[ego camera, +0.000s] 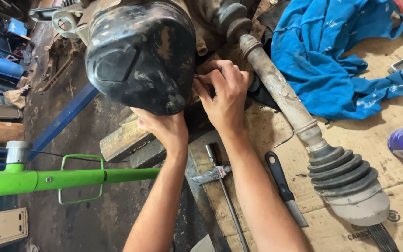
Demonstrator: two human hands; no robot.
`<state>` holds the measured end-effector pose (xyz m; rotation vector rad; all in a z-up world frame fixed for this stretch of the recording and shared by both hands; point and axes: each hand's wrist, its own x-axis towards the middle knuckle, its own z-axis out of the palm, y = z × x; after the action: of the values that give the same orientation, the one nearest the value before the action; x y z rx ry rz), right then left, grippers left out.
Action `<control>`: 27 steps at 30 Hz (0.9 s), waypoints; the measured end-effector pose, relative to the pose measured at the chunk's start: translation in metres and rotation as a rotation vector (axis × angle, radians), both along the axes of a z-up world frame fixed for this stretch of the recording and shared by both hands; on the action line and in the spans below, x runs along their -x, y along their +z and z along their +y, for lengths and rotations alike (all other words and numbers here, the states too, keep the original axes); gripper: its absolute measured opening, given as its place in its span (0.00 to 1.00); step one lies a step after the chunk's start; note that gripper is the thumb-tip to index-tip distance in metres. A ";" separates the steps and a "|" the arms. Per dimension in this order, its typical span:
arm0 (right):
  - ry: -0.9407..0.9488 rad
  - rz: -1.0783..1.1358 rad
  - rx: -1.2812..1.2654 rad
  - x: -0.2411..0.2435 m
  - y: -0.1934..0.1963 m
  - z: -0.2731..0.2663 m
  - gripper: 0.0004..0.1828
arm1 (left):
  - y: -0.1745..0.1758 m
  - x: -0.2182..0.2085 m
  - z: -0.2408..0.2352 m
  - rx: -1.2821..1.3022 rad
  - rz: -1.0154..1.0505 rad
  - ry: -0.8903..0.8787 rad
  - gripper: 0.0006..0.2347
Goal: The person aligns a black differential cover onto a vehicle axle housing and secures it by hand-tightening bolts. They then use a T-handle wrench to tighten the bolts further, working on the assembly placed on a wooden workbench.
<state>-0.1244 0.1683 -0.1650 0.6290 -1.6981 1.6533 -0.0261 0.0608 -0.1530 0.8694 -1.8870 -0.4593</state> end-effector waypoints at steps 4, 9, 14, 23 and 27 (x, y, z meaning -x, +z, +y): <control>0.068 -0.026 -0.013 -0.002 0.005 0.009 0.24 | 0.014 0.001 0.015 -0.001 -0.005 -0.014 0.32; 0.003 0.007 -0.020 0.003 0.000 0.000 0.12 | 0.013 -0.001 0.011 0.022 -0.064 0.015 0.31; 0.039 -0.040 -0.032 0.001 0.014 0.007 0.13 | -0.022 -0.006 -0.014 -0.011 -0.029 0.018 0.35; 0.048 -0.053 -0.062 0.003 0.006 0.003 0.17 | -0.041 -0.013 -0.024 0.025 -0.047 0.001 0.42; 0.023 0.008 -0.058 0.006 0.017 0.008 0.07 | -0.066 -0.021 -0.044 0.102 -0.068 -0.039 0.38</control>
<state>-0.1299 0.1760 -0.1481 0.6838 -1.7441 1.6201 -0.0049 0.0170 -0.2189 0.7910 -1.9742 -0.3580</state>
